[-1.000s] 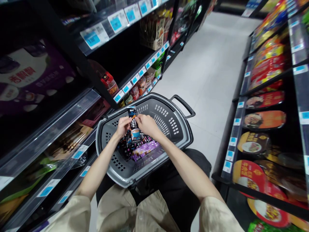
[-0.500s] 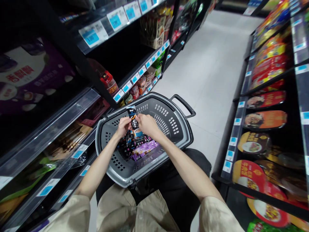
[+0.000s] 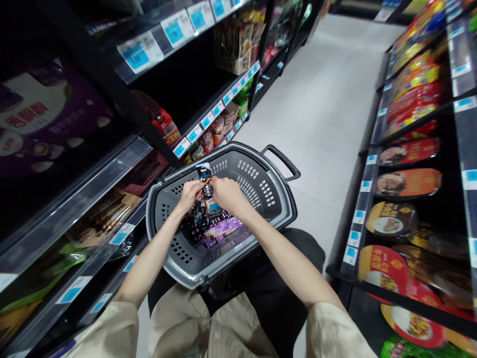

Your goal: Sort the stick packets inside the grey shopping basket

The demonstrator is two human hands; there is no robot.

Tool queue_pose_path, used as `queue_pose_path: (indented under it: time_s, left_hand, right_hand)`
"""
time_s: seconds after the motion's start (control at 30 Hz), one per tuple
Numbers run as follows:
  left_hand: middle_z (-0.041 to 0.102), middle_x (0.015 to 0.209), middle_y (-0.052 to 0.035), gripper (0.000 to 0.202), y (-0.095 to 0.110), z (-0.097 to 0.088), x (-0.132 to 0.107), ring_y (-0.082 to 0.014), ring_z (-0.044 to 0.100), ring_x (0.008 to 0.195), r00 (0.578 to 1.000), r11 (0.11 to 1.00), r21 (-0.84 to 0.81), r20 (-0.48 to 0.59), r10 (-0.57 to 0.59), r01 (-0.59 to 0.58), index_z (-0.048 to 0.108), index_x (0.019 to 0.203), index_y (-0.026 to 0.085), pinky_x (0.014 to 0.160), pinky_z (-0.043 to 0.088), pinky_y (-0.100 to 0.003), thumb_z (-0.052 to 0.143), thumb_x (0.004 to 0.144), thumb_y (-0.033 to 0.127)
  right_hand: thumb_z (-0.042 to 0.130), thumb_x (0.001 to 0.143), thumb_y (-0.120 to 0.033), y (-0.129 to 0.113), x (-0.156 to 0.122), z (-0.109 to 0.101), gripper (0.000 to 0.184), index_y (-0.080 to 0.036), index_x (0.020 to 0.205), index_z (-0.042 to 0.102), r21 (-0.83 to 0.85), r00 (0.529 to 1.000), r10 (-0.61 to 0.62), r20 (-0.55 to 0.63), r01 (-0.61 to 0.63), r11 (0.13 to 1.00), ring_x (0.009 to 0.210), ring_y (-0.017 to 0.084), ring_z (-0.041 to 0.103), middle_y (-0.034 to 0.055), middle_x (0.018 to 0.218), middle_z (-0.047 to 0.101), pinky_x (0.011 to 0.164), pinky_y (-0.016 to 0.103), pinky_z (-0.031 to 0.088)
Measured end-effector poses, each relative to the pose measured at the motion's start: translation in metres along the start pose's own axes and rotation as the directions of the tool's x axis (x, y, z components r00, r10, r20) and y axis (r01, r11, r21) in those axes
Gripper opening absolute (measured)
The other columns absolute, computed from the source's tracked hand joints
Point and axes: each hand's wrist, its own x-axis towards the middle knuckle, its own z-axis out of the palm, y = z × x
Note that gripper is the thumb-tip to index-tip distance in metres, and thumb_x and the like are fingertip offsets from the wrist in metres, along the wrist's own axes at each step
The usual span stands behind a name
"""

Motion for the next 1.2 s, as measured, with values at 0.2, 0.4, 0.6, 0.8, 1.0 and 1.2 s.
queue_pose_path:
  time_s: [0.2, 0.4, 0.6, 0.8, 1.0, 1.2]
  left_hand:
    - [0.039, 0.041, 0.0062, 0.060, 0.0015, -0.0001, -0.0002, -0.0073, 0.038, 0.036, 1.000, 1.000, -0.020, -0.010, -0.003, 0.003, 0.045, 0.051, 0.020, 0.042, 0.033, -0.024, 0.078, 0.074, 0.065]
    - [0.040, 0.039, 0.0053, 0.062, 0.0022, 0.0000, -0.0009, -0.0076, 0.038, 0.036, 1.000, 0.999, 0.030, -0.028, 0.013, -0.012, 0.046, 0.048, 0.020, 0.042, 0.030, -0.025, 0.078, 0.072, 0.067]
    - [0.037, 0.039, 0.0058, 0.057, 0.0011, -0.0003, -0.0007, -0.0071, 0.032, 0.036, 0.996, 0.999, 0.050, -0.083, 0.009, -0.005, 0.045, 0.048, 0.020, 0.040, 0.023, -0.024, 0.077, 0.072, 0.061]
    - [0.039, 0.038, 0.0046, 0.057, 0.0021, -0.0014, -0.0010, -0.0069, 0.033, 0.035, 0.999, 0.999, 0.044, -0.053, -0.010, 0.013, 0.047, 0.048, 0.019, 0.040, 0.022, -0.023, 0.076, 0.071, 0.063]
    - [0.043, 0.041, 0.0045, 0.057, 0.0032, 0.0000, 0.0005, -0.0080, 0.039, 0.039, 0.998, 0.996, 0.074, -0.041, -0.043, 0.046, 0.050, 0.051, 0.019, 0.043, 0.028, -0.023, 0.079, 0.069, 0.064]
    - [0.036, 0.041, 0.0065, 0.053, 0.0021, -0.0034, 0.0034, -0.0060, 0.030, 0.039, 0.992, 0.993, 0.101, -0.120, -0.041, 0.053, 0.047, 0.050, 0.019, 0.043, 0.020, -0.024, 0.078, 0.069, 0.058]
  right_hand:
    - [0.032, 0.111, -0.027, 0.0019, 0.0007, -0.0006, 0.034, -0.016, 0.115, 0.064, 0.046, 1.000, -0.008, 0.017, 0.007, 0.999, 0.096, 0.031, 0.075, 0.0181, 0.105, 0.078, 0.075, 0.033, 0.042]
    - [0.040, 0.108, -0.020, 0.0061, 0.0045, 0.0017, 0.025, -0.016, 0.109, 0.065, 0.132, 0.996, -0.048, 0.070, 0.039, 0.991, 0.096, 0.028, 0.074, 0.0166, 0.100, 0.078, 0.077, 0.031, 0.041]
    - [0.042, 0.108, -0.023, 0.0033, 0.0029, 0.0015, 0.025, -0.017, 0.105, 0.065, 0.159, 0.997, -0.065, 0.047, 0.057, 0.986, 0.092, 0.026, 0.074, 0.0147, 0.098, 0.078, 0.078, 0.031, 0.041]
    - [0.042, 0.108, -0.023, 0.0052, 0.0038, 0.0001, 0.025, -0.016, 0.104, 0.066, 0.167, 0.993, -0.089, 0.080, 0.074, 0.983, 0.091, 0.025, 0.074, 0.0134, 0.095, 0.077, 0.079, 0.030, 0.042]
    - [0.038, 0.109, -0.024, 0.0023, 0.0017, 0.0003, 0.026, -0.016, 0.113, 0.063, 0.084, 0.998, -0.021, 0.061, 0.016, 0.996, 0.101, 0.029, 0.074, 0.0163, 0.104, 0.078, 0.080, 0.031, 0.043]
    - [0.035, 0.111, -0.027, -0.0025, 0.0018, 0.0030, 0.030, -0.018, 0.108, 0.063, 0.131, 0.999, -0.036, 0.035, 0.031, 0.991, 0.101, 0.027, 0.075, 0.0132, 0.102, 0.078, 0.082, 0.030, 0.043]
